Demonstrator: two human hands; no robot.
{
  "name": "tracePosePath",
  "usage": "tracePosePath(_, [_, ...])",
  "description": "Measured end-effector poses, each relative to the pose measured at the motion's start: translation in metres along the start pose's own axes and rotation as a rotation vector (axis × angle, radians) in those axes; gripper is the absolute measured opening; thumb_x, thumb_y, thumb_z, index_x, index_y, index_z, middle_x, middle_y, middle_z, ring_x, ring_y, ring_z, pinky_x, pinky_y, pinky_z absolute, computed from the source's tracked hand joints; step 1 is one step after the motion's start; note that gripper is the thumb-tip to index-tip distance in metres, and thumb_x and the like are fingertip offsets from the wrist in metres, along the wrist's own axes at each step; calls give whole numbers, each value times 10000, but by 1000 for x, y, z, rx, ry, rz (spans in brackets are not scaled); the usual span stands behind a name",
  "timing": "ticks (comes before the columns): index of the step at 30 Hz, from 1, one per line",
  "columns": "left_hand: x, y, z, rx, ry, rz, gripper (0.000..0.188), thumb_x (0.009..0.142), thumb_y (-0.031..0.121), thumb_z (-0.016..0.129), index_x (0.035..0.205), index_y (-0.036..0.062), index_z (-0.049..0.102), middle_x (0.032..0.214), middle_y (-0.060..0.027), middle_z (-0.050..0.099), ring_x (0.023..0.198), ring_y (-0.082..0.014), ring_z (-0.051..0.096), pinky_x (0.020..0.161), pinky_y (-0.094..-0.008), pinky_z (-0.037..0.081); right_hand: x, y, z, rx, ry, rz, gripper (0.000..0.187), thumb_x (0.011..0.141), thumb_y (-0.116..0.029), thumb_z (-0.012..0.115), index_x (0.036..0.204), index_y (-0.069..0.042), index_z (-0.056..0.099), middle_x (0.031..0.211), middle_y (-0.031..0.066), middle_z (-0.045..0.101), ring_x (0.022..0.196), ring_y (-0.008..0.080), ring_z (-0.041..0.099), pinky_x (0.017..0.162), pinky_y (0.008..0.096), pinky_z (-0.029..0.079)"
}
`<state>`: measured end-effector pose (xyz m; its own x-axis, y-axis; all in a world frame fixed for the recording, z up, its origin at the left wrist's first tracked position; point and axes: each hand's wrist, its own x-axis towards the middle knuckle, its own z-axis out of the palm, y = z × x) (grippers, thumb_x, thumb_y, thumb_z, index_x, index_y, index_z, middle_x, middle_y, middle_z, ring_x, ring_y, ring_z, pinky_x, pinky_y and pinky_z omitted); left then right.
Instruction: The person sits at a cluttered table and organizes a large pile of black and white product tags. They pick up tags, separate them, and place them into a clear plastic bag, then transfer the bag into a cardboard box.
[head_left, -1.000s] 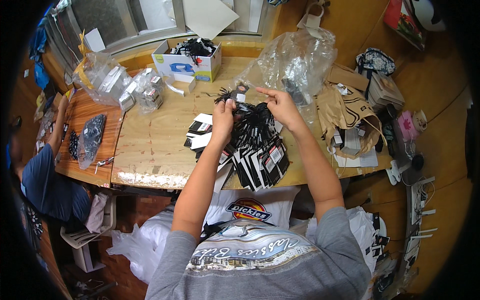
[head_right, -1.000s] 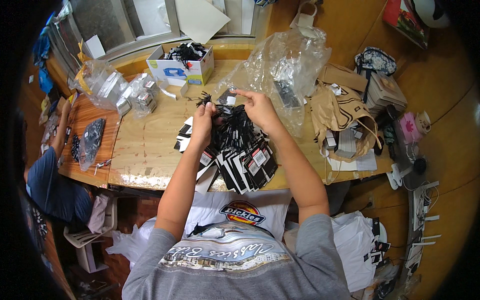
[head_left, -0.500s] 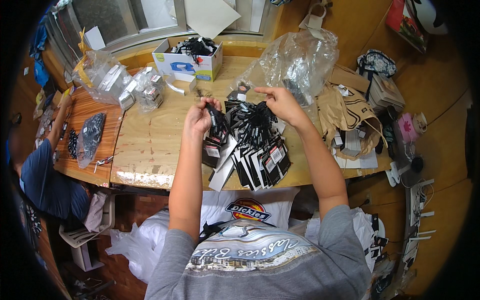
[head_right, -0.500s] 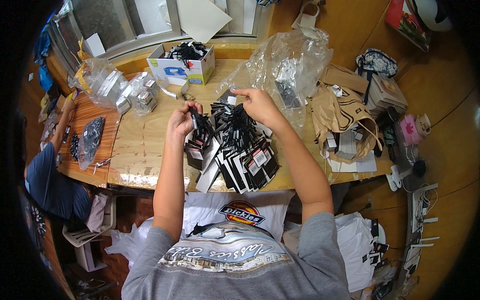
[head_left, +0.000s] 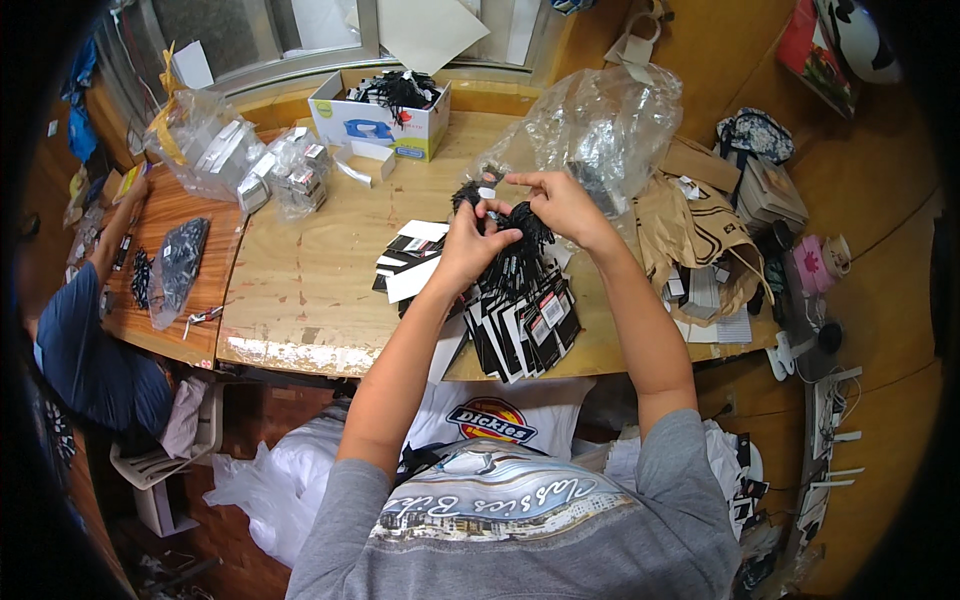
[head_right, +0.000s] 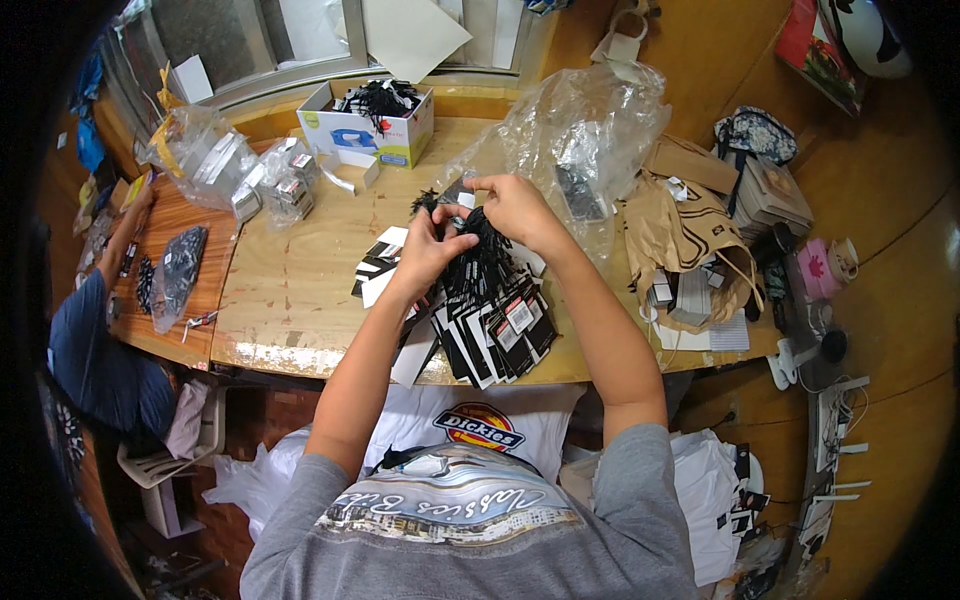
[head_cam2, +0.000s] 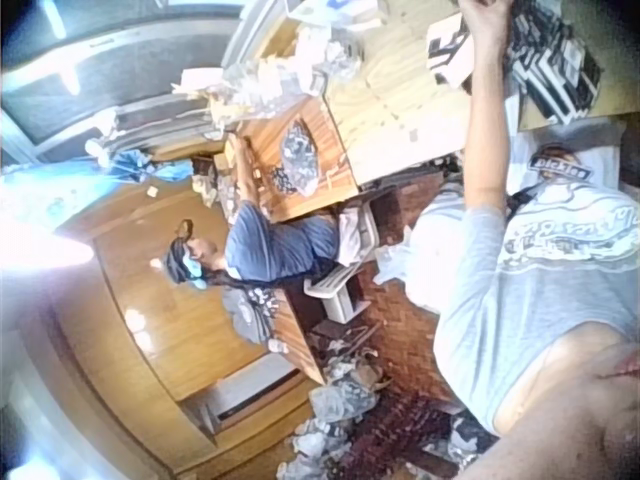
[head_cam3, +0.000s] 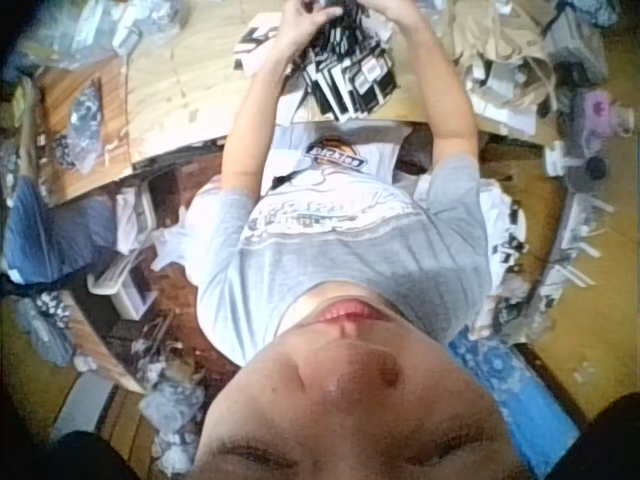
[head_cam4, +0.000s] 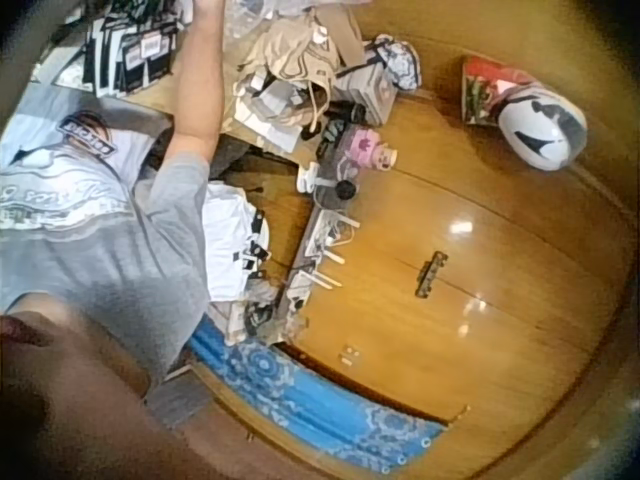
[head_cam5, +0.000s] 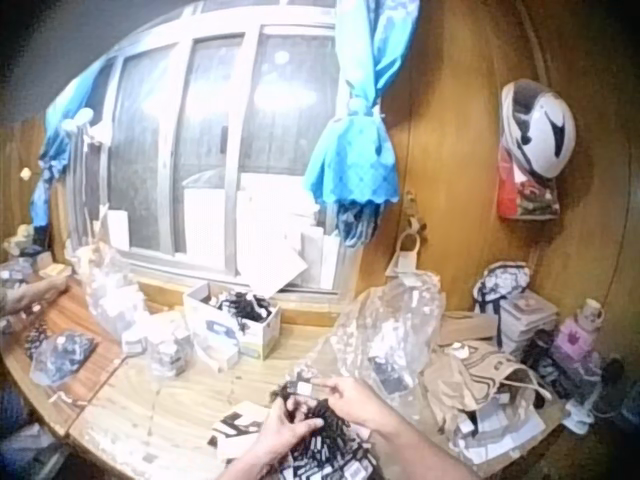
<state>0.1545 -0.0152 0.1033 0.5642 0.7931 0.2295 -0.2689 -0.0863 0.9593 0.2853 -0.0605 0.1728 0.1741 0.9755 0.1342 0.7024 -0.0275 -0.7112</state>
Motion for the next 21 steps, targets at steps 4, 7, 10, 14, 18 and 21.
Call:
tracePosePath(4, [1,-12,5,254,27,33,353,622,-33,617,733,65,296,648,11,373,589,-56,335,537,-184,331,-1,-7,2,-50,0,6,348,658,-1,419,968,-58,567,776,223,556,664,263,571,637,287,433])
tracePosePath(7, [1,-21,5,307,39,73,308,645,-49,583,743,58,311,699,-4,426,632,-65,390,591,-190,365,-4,-9,3,-83,15,17,342,661,-15,430,969,-71,567,797,213,558,704,290,567,657,308,434])
tracePosePath(10, [-1,-21,7,-183,60,11,271,662,-64,552,758,52,328,785,-31,475,716,-84,448,670,-205,394,-11,-10,4,-178,96,33,325,664,-46,436,954,-86,578,836,196,560,738,299,559,669,344,433])
tracePosePath(14, [-7,-5,9,-370,82,-18,268,664,-56,558,762,59,336,835,-47,493,768,-105,471,709,-215,397,-32,-2,11,-511,354,28,269,667,-101,444,878,-103,610,865,150,565,764,294,551,662,384,435])
tracePosePath(18, [-6,-7,10,-414,165,65,253,676,-72,550,725,71,348,710,19,440,615,-37,372,594,-148,343,-49,-9,14,-628,322,149,178,664,-133,460,751,-92,609,836,109,556,759,280,545,650,386,434])
tracePosePath(21, [-4,-13,7,-519,269,84,270,662,-66,573,733,78,356,699,27,436,603,-36,372,605,-157,345,-58,4,18,-644,345,24,115,646,-121,479,672,-76,582,795,91,551,768,257,539,660,367,424])
